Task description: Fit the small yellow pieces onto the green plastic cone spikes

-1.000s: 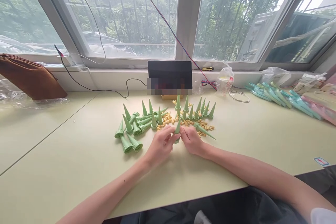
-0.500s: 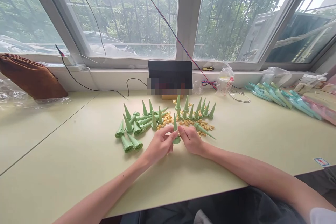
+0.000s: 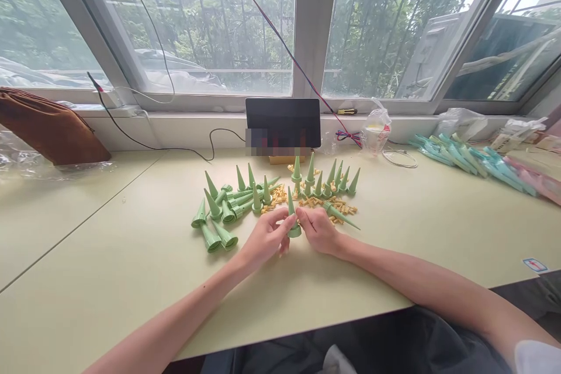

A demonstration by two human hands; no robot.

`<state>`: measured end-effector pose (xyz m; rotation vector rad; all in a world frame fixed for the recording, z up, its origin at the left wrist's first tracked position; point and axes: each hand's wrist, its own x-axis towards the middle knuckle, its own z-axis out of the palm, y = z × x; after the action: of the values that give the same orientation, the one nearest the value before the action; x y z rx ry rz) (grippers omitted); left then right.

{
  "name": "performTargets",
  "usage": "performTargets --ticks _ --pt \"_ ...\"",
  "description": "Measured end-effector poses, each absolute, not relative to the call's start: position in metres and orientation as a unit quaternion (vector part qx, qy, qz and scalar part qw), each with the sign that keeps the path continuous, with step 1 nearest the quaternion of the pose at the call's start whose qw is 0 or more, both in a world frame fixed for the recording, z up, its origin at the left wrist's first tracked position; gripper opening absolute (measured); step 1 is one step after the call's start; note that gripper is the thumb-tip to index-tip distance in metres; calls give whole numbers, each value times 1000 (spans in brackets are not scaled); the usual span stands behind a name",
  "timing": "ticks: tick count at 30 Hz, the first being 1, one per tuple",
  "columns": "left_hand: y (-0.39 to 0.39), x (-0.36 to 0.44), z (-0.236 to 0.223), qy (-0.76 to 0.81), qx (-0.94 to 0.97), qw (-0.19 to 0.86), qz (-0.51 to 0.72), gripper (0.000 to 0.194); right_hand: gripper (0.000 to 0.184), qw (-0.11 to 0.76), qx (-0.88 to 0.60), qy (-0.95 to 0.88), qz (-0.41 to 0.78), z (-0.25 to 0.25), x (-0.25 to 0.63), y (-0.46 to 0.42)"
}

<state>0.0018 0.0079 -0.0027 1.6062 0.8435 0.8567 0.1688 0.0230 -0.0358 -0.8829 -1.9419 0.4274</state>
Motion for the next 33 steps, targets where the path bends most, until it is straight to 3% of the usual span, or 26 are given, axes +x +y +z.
performTargets --ticks 9,22,33 --pt "12 -2 1 324 646 594 353 35 44 468 -363 -783 190 -31 169 21" --pt "11 -2 1 307 614 647 331 35 35 442 -316 -840 5 -37 169 20" --pt "11 -2 0 300 588 677 326 37 32 400 -286 -871 -20 -29 173 18"
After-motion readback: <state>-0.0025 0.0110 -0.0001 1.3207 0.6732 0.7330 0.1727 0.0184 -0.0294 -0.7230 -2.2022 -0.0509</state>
